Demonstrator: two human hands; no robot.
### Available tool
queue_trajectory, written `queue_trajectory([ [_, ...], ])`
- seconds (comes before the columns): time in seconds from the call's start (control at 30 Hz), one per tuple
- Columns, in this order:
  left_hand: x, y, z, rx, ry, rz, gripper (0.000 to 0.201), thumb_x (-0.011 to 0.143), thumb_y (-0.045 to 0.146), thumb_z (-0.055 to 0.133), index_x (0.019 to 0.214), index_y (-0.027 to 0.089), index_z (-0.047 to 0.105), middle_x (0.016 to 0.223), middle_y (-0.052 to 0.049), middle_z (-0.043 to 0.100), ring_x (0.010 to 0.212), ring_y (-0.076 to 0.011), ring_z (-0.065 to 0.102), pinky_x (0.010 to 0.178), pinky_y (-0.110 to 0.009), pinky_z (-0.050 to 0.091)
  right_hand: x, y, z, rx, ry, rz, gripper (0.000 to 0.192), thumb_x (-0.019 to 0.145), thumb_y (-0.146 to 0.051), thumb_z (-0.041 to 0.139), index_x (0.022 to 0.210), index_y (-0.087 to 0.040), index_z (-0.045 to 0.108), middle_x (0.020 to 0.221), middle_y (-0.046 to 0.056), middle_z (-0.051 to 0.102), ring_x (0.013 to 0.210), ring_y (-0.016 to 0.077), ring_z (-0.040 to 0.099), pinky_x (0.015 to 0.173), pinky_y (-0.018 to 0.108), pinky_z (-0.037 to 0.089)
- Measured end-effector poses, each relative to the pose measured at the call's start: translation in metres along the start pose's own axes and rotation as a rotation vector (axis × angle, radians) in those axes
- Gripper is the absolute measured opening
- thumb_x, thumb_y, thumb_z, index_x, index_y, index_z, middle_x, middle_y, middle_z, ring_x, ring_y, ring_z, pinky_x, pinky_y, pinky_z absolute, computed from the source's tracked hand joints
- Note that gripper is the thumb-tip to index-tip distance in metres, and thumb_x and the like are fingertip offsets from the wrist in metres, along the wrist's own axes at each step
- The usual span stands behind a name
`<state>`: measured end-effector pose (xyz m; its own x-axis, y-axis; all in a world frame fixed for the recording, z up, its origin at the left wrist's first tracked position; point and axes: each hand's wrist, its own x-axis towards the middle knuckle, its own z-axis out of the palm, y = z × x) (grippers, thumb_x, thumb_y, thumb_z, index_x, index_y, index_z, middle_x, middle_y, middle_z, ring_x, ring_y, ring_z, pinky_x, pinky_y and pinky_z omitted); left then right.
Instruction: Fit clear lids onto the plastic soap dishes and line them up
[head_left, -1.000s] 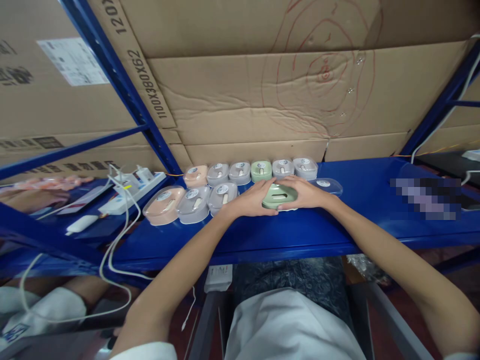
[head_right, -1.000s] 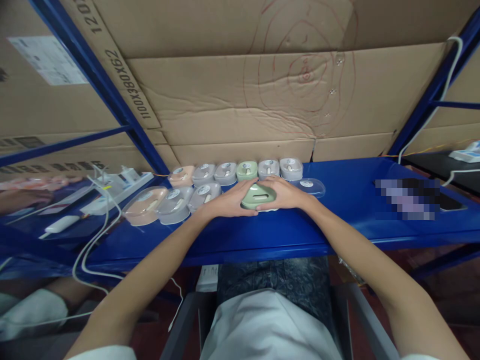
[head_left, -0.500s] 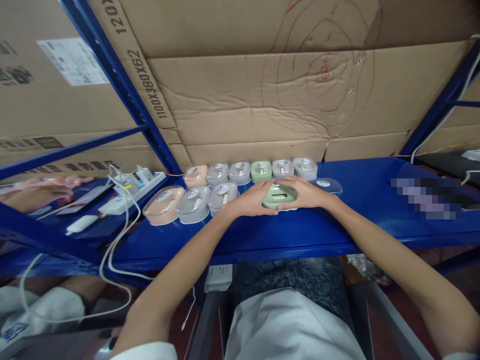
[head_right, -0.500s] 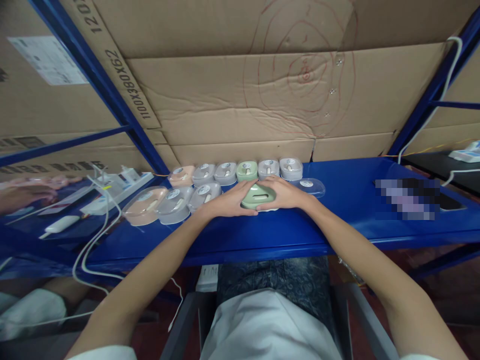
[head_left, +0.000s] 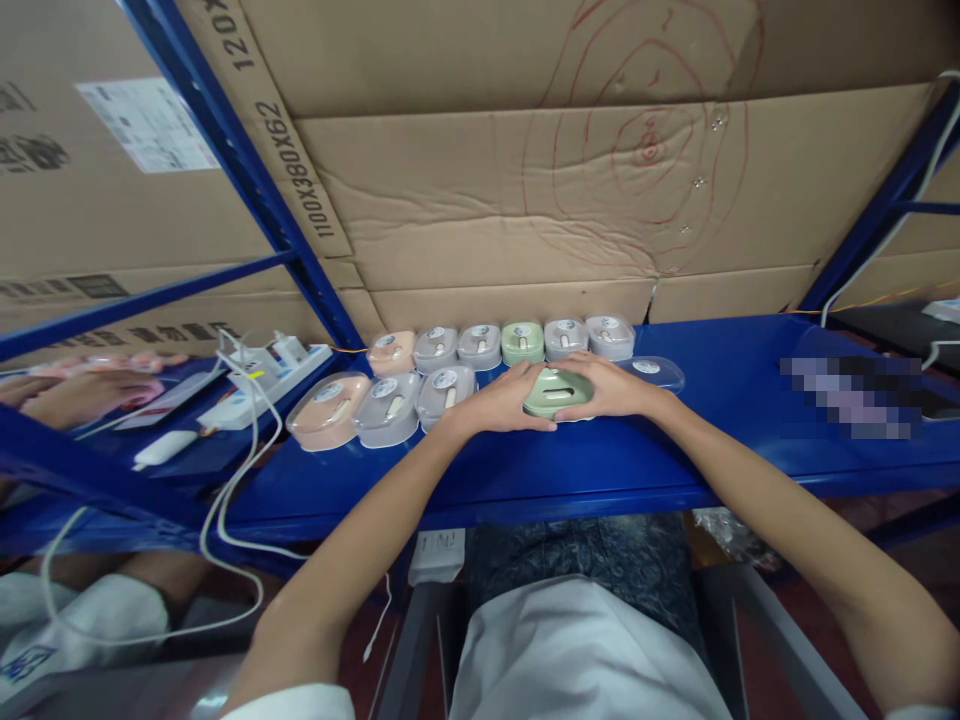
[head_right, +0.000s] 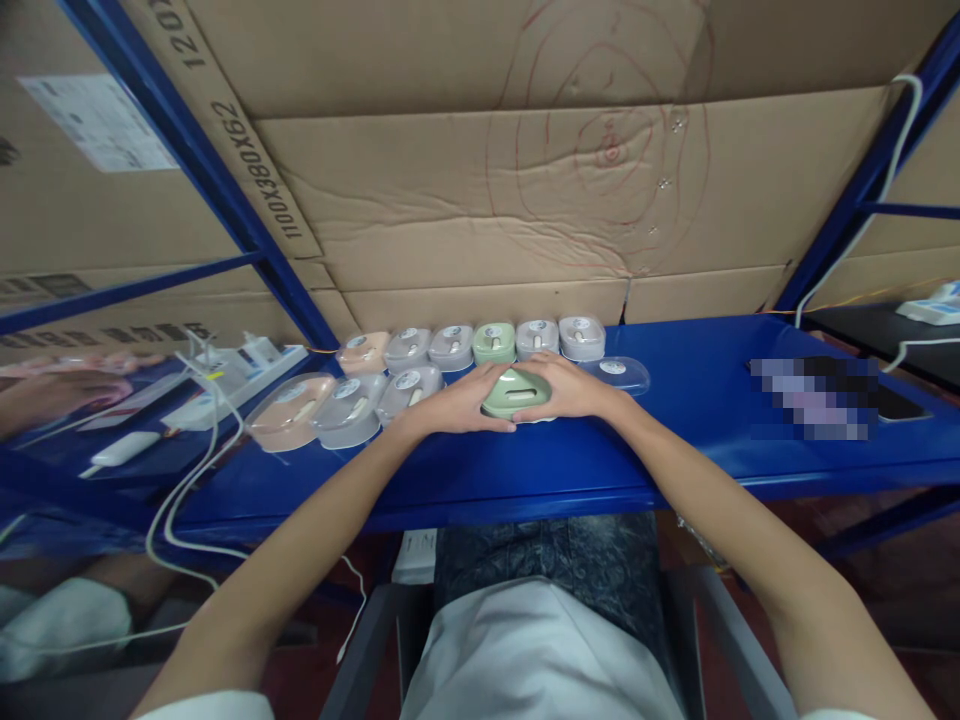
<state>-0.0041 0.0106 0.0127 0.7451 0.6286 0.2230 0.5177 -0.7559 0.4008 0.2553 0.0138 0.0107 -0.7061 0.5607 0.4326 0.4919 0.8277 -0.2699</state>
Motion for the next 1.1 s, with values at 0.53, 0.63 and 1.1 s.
queue_trajectory([
  [0.53,0.002,-0.008,0.005,-0.046,0.055,0.040,0.091,0.076,0.059,0.088,0.152,0.026,0.051,0.148,-0.016,0.061,0.140,-0.0438,0.055,0.118,-0.065,0.043,0.001,-0.002,0.000,0.001,0.018,0.017,0.080,0.080,-0.067,0.087,0.146,-0.025,0.069,0.117,0.012,0.074,0.111,0.0356,0.068,0.099,0.054,0.057],
  [0.63,0.002,-0.008,0.005,-0.059,0.067,0.051,0.090,0.075,0.059,0.089,0.151,0.026,0.052,0.146,-0.016,0.062,0.138,-0.0431,0.057,0.117,-0.064,0.044,0.001,-0.001,0.001,0.009,0.018,0.024,0.081,0.080,-0.068,0.087,0.146,-0.025,0.069,0.119,0.013,0.074,0.111,0.0357,0.067,0.099,0.055,0.057],
  [1.1,0.004,-0.011,0.009,-0.049,0.087,0.035,0.090,0.074,0.058,0.090,0.149,0.026,0.053,0.143,-0.015,0.063,0.137,-0.0440,0.057,0.117,-0.066,0.044,-0.001,0.001,0.001,0.031,0.028,0.015,0.083,0.079,-0.065,0.090,0.150,-0.027,0.067,0.118,0.011,0.073,0.110,0.0341,0.070,0.098,0.053,0.060],
])
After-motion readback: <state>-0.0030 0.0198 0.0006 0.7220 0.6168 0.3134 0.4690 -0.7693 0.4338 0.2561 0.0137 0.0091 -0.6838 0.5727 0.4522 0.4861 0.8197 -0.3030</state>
